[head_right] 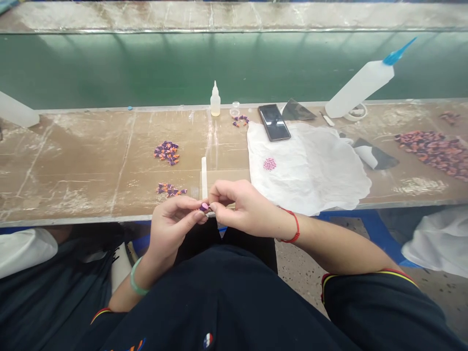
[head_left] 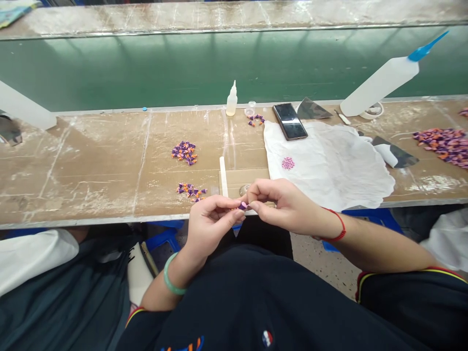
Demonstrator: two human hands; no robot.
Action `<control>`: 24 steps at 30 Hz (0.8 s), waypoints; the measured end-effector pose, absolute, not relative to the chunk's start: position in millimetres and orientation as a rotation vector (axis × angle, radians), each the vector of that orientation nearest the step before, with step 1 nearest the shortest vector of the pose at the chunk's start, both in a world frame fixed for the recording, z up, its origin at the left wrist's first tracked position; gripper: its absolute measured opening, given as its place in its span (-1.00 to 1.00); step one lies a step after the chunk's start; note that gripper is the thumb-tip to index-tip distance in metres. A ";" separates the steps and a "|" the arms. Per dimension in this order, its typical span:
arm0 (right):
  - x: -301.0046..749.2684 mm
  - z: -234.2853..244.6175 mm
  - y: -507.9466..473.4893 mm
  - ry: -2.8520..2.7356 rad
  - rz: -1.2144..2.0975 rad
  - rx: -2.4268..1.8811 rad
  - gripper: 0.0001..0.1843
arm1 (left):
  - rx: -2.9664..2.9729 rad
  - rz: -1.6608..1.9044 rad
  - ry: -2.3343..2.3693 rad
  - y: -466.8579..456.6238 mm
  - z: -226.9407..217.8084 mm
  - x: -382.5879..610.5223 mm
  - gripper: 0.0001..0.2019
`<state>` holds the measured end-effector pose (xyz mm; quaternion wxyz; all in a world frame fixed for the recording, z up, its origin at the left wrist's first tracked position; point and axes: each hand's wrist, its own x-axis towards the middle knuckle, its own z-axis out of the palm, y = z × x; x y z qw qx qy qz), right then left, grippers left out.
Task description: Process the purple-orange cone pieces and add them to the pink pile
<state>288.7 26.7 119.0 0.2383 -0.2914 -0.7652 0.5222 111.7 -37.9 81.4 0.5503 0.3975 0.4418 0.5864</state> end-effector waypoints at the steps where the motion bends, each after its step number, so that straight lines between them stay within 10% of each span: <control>1: 289.1 119.1 26.5 -2.104 1.423 -0.799 -0.91 | 0.944 1.393 1.036 -38.1 81.6 111.9 -0.86; 24: 290.3 105.0 19.9 -2.304 0.979 -0.656 -0.88 | 0.804 1.304 1.054 -46.6 84.8 114.6 -0.56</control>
